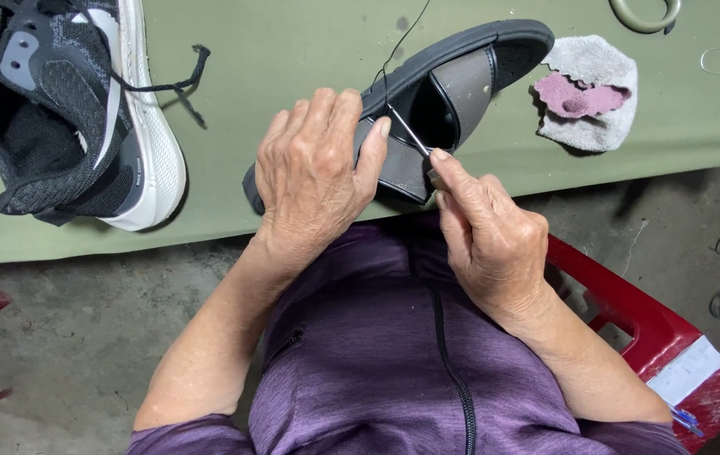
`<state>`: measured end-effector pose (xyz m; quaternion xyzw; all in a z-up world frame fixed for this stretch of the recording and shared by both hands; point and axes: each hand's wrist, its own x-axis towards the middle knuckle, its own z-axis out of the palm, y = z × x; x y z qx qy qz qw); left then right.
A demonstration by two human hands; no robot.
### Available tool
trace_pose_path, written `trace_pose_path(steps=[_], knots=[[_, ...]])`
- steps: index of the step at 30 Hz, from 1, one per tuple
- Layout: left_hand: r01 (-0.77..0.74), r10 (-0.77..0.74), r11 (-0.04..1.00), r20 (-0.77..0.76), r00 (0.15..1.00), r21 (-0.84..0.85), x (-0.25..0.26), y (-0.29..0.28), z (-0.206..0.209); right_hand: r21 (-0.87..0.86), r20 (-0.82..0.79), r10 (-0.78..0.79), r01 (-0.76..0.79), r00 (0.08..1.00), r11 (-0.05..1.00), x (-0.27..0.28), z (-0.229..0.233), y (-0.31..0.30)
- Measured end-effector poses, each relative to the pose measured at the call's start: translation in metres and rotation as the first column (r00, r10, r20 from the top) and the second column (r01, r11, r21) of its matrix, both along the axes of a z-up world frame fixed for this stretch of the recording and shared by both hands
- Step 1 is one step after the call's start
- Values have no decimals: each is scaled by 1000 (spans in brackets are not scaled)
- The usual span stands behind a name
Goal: Hand-stitching a sandal strap to the sole using a shoe repair awl and thread.
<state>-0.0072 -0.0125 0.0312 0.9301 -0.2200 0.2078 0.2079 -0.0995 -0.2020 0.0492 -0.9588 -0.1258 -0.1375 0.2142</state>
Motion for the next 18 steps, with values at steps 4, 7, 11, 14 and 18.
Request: trace_pose_path(steps=[4, 7, 11, 14, 18], knots=[[-32, 33, 999, 63, 997, -11, 5, -5, -6, -48, 20, -7, 7, 1000, 999, 3, 1, 1], [-70, 70, 998, 86, 994, -3, 9, -6, -12, -47, -7, 18, -19, 1000, 999, 8, 8, 0], [-113, 111, 994, 134, 985, 9, 14, -5, -17, 76, -82, 105, -99, 991, 992, 21, 35, -6], [-114, 113, 993, 95, 989, 8, 21, -3, -19, 115, -191, 128, -107, 973, 988, 24, 55, -16], [-95, 95, 995, 28, 995, -9, 25, -3, -18, 240, -157, 109, -69, 982, 968, 29, 45, -22]])
